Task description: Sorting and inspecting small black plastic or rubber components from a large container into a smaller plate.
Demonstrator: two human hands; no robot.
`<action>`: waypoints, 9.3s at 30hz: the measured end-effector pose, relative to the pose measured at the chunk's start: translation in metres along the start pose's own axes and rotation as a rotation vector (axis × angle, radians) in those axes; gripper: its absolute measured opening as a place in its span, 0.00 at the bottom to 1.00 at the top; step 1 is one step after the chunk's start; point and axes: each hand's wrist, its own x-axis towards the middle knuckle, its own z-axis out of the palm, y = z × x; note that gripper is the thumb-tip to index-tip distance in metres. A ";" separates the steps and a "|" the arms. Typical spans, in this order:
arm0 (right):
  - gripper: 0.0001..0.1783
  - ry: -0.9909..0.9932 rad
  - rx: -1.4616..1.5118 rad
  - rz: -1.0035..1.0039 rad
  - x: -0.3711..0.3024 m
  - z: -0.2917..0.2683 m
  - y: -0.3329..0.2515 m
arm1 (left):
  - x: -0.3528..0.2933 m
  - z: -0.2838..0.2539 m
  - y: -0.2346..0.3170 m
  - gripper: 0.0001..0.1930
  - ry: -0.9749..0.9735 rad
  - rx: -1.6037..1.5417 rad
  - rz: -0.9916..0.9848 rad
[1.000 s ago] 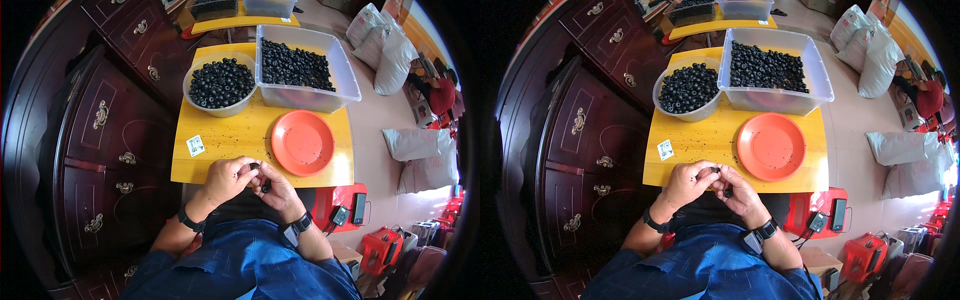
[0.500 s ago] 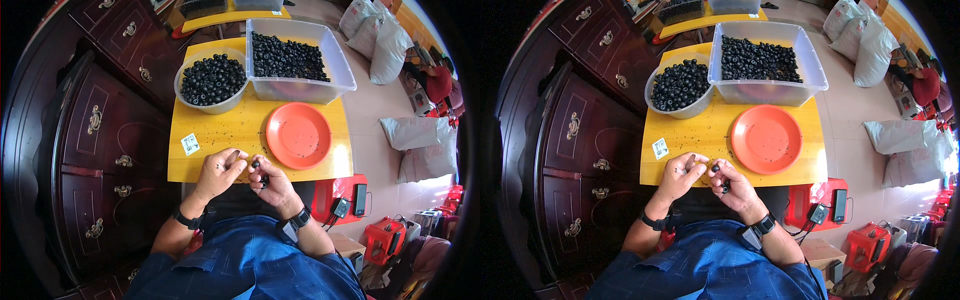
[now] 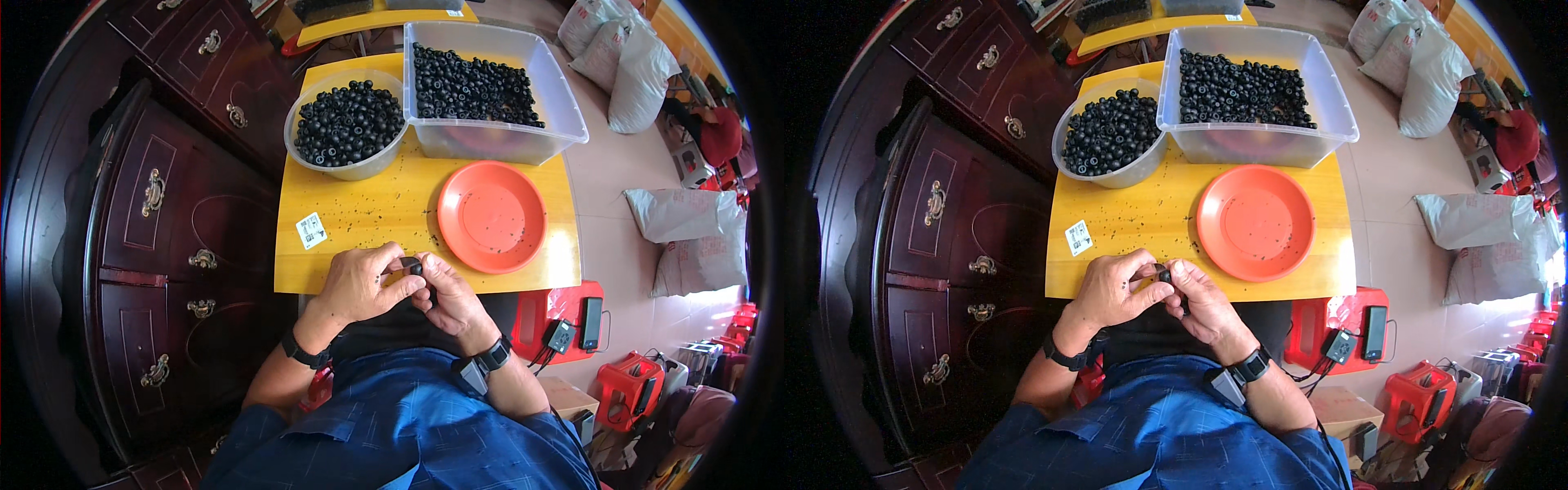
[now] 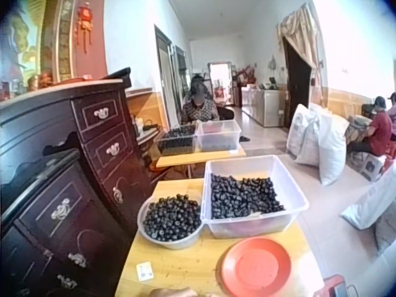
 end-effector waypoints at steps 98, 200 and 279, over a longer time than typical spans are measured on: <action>0.09 0.091 0.266 0.095 -0.005 -0.003 -0.003 | 0.000 0.011 0.002 0.16 0.067 -0.032 0.032; 0.14 -0.045 0.209 -0.039 -0.001 -0.016 -0.002 | -0.007 0.026 0.020 0.08 0.271 -0.265 0.003; 0.10 -0.116 -0.113 -0.206 -0.011 -0.001 -0.025 | 0.012 0.006 0.023 0.10 0.072 -0.189 0.139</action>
